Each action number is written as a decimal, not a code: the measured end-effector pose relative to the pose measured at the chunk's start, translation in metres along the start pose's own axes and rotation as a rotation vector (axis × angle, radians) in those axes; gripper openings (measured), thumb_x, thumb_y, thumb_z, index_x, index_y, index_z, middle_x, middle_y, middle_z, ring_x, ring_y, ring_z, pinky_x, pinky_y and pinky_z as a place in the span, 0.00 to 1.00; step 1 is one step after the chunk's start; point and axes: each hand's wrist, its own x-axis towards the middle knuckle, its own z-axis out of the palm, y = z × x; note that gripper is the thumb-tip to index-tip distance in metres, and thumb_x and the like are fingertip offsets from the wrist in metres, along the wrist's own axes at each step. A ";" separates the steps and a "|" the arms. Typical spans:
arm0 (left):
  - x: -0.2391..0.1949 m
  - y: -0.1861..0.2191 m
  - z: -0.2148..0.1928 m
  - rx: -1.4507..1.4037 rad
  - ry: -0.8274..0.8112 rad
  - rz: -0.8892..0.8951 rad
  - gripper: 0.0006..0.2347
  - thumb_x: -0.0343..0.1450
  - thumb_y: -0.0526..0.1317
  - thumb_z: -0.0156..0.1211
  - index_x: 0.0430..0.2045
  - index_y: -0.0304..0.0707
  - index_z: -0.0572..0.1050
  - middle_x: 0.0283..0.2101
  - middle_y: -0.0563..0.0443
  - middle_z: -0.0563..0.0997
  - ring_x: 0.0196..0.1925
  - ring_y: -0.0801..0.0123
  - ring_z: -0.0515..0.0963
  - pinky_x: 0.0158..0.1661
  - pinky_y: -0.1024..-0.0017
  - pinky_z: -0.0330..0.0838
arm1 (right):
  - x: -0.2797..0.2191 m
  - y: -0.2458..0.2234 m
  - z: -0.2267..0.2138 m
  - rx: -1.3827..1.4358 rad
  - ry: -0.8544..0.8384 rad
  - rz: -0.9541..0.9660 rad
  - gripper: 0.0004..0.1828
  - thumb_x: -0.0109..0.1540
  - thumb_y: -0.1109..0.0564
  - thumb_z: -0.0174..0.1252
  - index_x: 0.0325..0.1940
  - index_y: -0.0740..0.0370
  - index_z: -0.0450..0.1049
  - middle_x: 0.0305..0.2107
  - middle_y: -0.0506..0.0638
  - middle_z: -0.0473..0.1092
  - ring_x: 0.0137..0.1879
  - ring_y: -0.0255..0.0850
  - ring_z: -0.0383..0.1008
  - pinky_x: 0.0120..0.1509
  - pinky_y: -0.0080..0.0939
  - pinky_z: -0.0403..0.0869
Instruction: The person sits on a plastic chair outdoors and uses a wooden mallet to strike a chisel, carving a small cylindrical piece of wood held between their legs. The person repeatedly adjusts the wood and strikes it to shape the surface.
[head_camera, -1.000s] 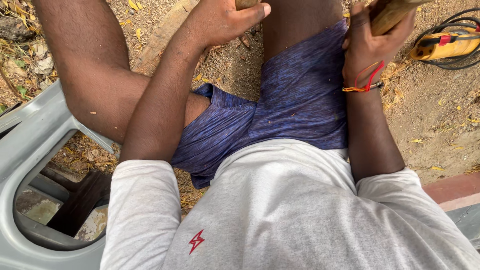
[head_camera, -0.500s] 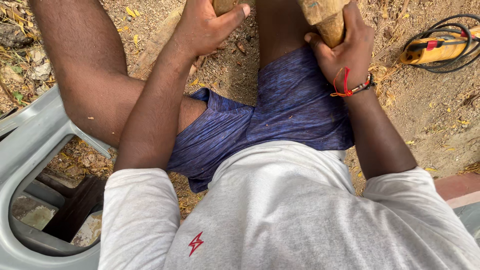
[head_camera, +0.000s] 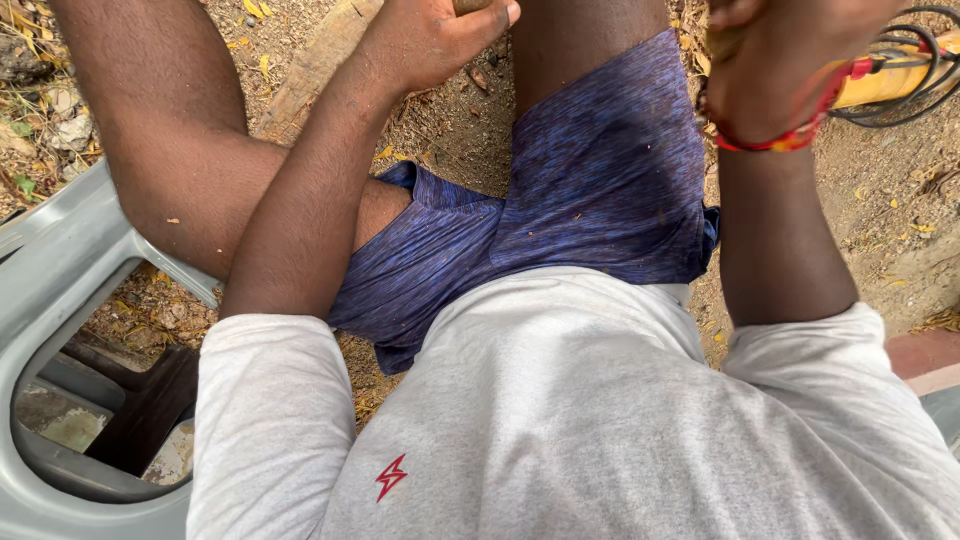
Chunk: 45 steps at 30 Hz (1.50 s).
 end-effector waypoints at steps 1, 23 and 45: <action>0.001 -0.001 0.001 0.007 -0.004 0.006 0.18 0.81 0.41 0.61 0.19 0.39 0.69 0.16 0.61 0.66 0.18 0.79 0.66 0.21 0.76 0.62 | -0.010 -0.014 0.022 0.262 -0.073 0.262 0.12 0.73 0.66 0.60 0.52 0.66 0.62 0.31 0.53 0.71 0.28 0.46 0.77 0.34 0.39 0.77; -0.023 0.055 -0.019 0.093 0.383 0.247 0.13 0.82 0.43 0.63 0.37 0.31 0.71 0.30 0.51 0.74 0.31 0.72 0.76 0.32 0.73 0.73 | 0.008 -0.025 0.044 0.361 -0.436 0.730 0.13 0.71 0.56 0.65 0.50 0.62 0.68 0.25 0.44 0.68 0.23 0.30 0.67 0.25 0.31 0.68; 0.021 -0.003 0.018 0.156 -0.015 -0.179 0.20 0.79 0.48 0.59 0.16 0.40 0.68 0.13 0.61 0.67 0.15 0.81 0.70 0.18 0.76 0.65 | -0.022 -0.026 0.007 0.799 0.208 0.318 0.18 0.73 0.60 0.64 0.61 0.64 0.62 0.25 0.54 0.66 0.25 0.43 0.64 0.28 0.42 0.66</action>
